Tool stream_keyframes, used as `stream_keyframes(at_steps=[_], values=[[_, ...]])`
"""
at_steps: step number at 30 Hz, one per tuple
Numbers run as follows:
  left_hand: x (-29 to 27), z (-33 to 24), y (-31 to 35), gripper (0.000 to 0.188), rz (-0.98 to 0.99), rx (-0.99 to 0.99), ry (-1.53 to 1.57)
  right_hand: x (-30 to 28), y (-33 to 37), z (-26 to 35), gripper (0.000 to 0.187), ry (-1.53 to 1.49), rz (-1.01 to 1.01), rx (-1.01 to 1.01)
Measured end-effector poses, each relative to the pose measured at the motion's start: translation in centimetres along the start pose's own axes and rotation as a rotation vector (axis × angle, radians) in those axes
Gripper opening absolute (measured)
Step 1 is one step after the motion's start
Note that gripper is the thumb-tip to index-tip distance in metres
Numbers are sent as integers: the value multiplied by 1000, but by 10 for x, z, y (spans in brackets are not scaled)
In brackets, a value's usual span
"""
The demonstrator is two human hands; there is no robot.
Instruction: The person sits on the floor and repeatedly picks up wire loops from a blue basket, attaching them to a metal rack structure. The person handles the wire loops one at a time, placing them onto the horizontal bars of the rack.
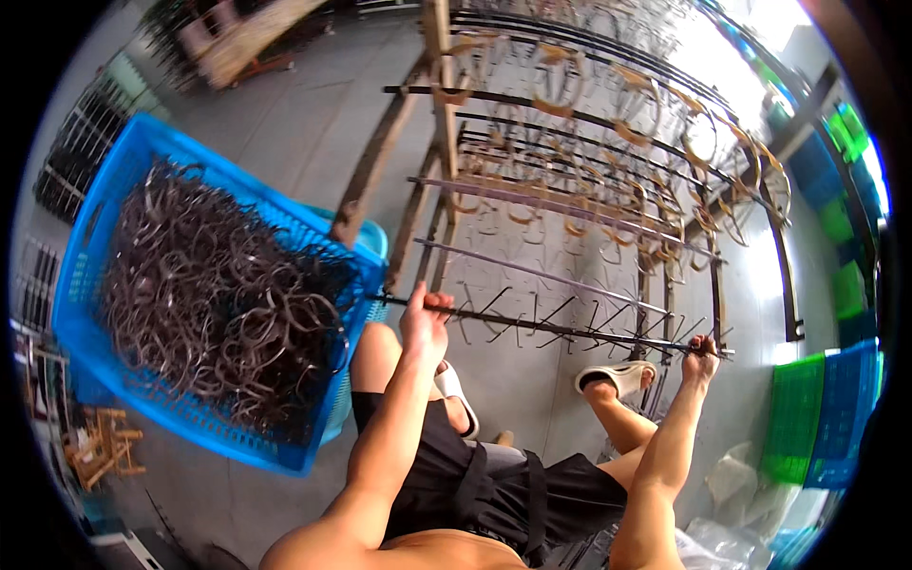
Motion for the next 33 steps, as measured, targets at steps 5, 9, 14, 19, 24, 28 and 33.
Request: stream_keyframes(at_steps=[5,9,14,19,24,28,33], values=[[-7,-5,-37,28,-159,-77,-81,0,-3,-18,27,152,-144,-25],[0,23,-52,27,-129,-134,-27,-32,-26,36,19,361,-116,-123],[-58,-51,16,34,-196,702,-1093,40,137,-17,16,543,-467,-369],[-46,-136,120,35,-539,989,-2132,92,274,-109,25,1147,265,-742],[-63,-155,145,10,-270,1211,-1833,167,400,-251,39,1211,1063,25],[-28,-155,187,11,174,802,-1505,270,459,-240,40,1252,1525,-760],[13,-124,186,10,595,580,-1273,244,423,-222,17,1104,1640,83]])
Point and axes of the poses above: each hand's wrist, its own y-axis away from the middle knuckle, its own x-axis out of the palm, z = x × y, the point moved 5 cm from there along -y, towards the middle knuckle, and after that the axes turned 5 degrees about -z, right-handed, at the moved point
